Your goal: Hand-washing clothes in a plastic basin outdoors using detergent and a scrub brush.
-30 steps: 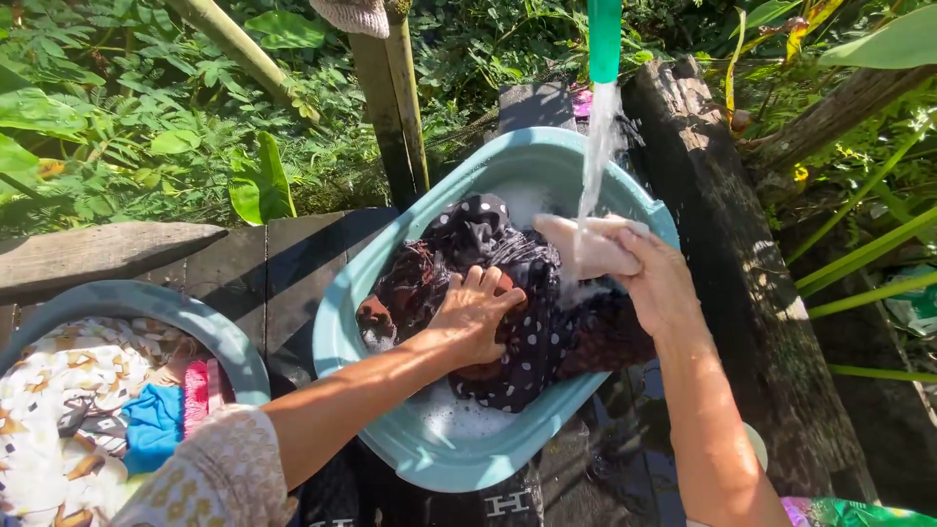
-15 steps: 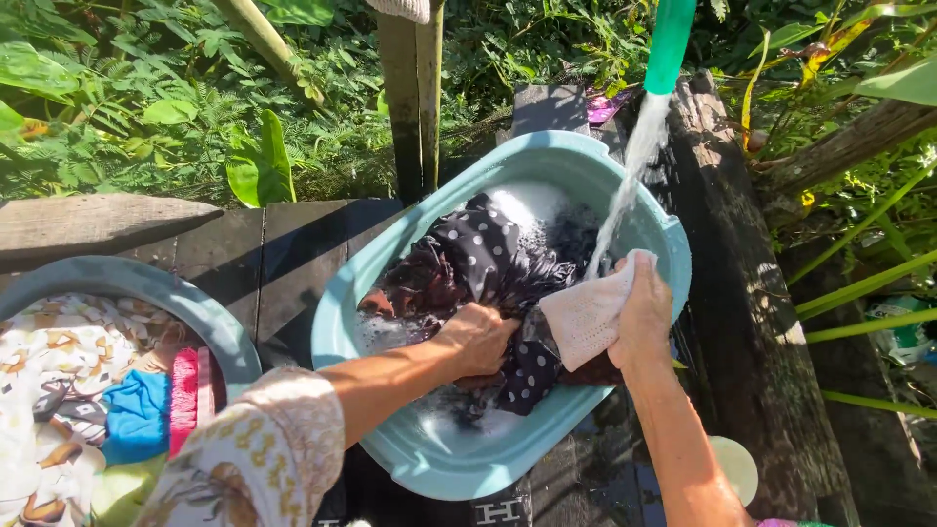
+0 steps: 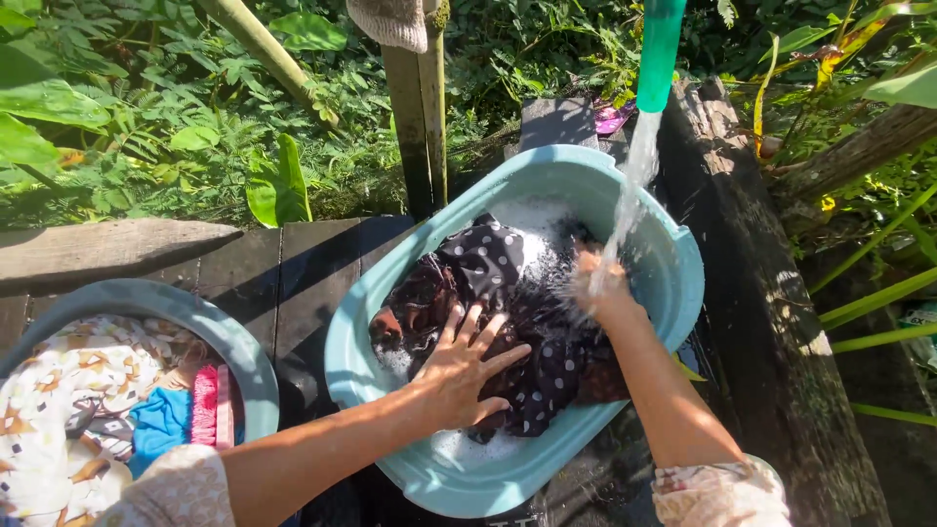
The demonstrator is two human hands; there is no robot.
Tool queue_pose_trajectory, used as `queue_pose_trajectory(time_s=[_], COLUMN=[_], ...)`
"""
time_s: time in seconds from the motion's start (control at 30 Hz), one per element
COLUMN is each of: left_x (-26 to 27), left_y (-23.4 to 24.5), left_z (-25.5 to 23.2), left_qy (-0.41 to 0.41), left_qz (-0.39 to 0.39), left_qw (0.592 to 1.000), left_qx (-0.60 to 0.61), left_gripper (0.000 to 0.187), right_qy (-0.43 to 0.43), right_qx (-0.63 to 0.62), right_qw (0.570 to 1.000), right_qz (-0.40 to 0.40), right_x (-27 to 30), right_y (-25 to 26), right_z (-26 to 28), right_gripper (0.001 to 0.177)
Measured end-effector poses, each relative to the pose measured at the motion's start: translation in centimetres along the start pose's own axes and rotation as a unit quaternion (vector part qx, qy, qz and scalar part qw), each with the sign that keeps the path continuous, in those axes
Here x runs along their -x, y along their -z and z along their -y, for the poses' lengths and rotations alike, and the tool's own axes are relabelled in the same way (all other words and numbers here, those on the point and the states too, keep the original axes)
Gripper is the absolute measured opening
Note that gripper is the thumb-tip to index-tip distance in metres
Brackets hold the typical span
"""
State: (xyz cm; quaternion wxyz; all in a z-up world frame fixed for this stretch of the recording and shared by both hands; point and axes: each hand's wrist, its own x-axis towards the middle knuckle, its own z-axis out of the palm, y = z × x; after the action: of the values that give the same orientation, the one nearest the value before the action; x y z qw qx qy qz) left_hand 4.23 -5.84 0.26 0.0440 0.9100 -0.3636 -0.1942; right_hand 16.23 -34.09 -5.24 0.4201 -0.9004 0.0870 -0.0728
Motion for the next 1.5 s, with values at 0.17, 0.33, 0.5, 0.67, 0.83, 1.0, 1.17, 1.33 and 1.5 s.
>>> queue_pose_trajectory(time_s=[0.17, 0.33, 0.5, 0.67, 0.83, 1.0, 1.17, 1.33, 1.5], left_x=[-1.0, -2.9, -3.2, 0.2, 0.9, 2.5, 5.2, 5.4, 6.6], left_y=[-1.5, 0.6, 2.6, 11.4, 10.6, 9.7, 11.9, 10.0, 12.0], left_z=[2.1, 3.3, 2.6, -0.7, 2.5, 5.0, 5.6, 6.3, 4.5], left_qy=[-0.044, -0.040, -0.068, -0.208, -0.157, -0.079, -0.100, -0.039, -0.024], left_qz=[-0.037, 0.085, -0.060, -0.102, 0.059, 0.039, 0.065, -0.088, -0.183], left_qw=[0.996, 0.988, 0.947, 0.785, 0.580, 0.557, 0.627, 0.666, 0.679], left_qx=[0.075, 0.123, 0.308, 0.575, 0.797, 0.826, 0.770, 0.740, 0.711], left_gripper=[0.088, 0.091, 0.070, 0.075, 0.077, 0.068, 0.053, 0.044, 0.043], right_qy=[0.048, 0.041, -0.003, -0.053, 0.021, 0.122, 0.101, 0.096, 0.140], right_qx=[0.189, 0.266, -0.018, -0.260, -0.317, -0.321, -0.386, -0.404, -0.408], right_qw=[0.979, 0.961, 0.997, 0.951, 0.936, 0.928, 0.899, 0.890, 0.880], right_qz=[0.062, 0.060, 0.074, 0.158, 0.152, 0.143, 0.179, 0.188, 0.198], right_x=[-2.1, 2.4, 7.0, 11.0, 11.5, 10.4, 11.3, 11.4, 12.0], right_y=[-5.1, 2.7, 8.5, 11.3, 11.1, 8.8, 6.8, 5.8, 4.6], right_z=[-9.4, 4.6, 8.2, 16.7, 21.3, 21.5, 21.5, 21.3, 21.5], right_gripper=[0.024, 0.031, 0.020, 0.026, 0.025, 0.022, 0.020, 0.019, 0.020])
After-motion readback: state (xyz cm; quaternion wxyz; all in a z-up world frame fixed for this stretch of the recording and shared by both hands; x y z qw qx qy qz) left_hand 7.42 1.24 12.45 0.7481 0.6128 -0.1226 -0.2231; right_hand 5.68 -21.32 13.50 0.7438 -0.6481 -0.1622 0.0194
